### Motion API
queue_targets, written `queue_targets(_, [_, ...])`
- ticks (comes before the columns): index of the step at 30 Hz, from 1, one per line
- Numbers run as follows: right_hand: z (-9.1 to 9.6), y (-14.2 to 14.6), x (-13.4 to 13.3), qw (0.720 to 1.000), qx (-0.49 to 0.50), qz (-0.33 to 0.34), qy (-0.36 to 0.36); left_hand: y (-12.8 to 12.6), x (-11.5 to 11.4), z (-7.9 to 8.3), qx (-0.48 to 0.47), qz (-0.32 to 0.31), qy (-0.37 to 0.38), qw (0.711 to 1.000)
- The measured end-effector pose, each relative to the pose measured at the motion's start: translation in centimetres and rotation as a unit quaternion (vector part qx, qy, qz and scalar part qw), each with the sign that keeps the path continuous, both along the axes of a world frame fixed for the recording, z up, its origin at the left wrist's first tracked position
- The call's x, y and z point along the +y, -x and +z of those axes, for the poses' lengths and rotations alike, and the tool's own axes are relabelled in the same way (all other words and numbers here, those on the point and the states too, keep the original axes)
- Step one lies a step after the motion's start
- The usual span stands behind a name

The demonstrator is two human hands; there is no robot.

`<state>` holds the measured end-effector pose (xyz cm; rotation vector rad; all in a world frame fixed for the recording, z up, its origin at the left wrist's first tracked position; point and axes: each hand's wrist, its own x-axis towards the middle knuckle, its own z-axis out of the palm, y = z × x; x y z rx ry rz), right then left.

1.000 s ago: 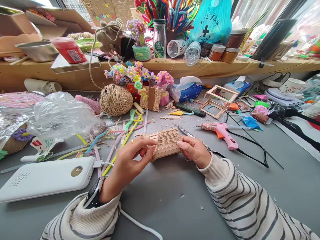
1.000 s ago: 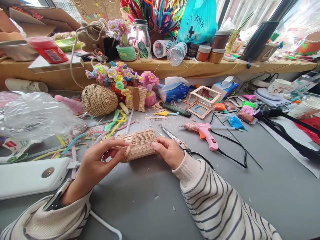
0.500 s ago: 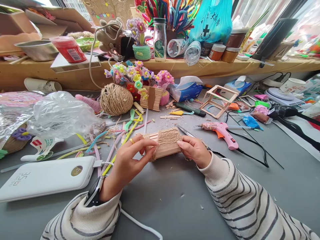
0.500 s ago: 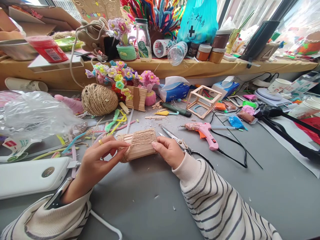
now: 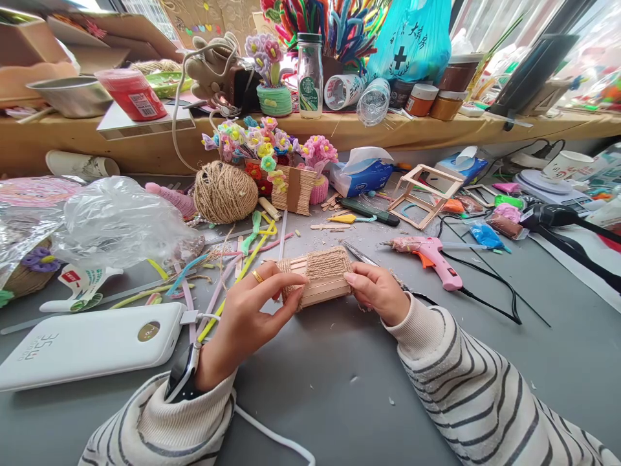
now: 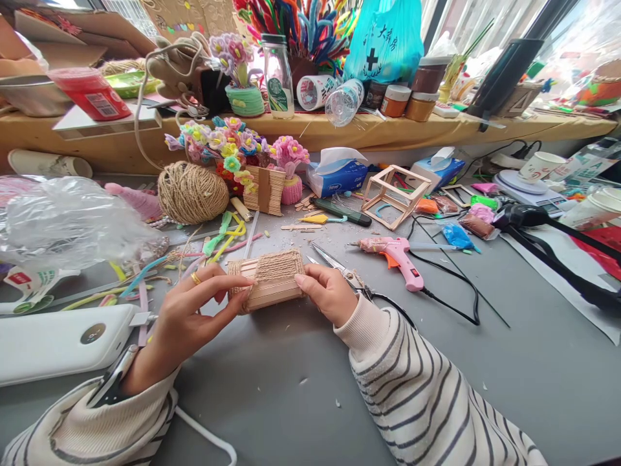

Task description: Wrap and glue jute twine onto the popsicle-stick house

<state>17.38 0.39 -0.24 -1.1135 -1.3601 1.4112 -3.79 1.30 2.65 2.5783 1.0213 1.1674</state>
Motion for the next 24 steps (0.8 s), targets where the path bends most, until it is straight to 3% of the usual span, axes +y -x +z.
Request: queue_targets(24, [-0.01,0.00,-0.04,1.000,-0.001,-0.001,0.004,0.14,-0.10,-0.29,0.008,0.007,-0.007,1.000])
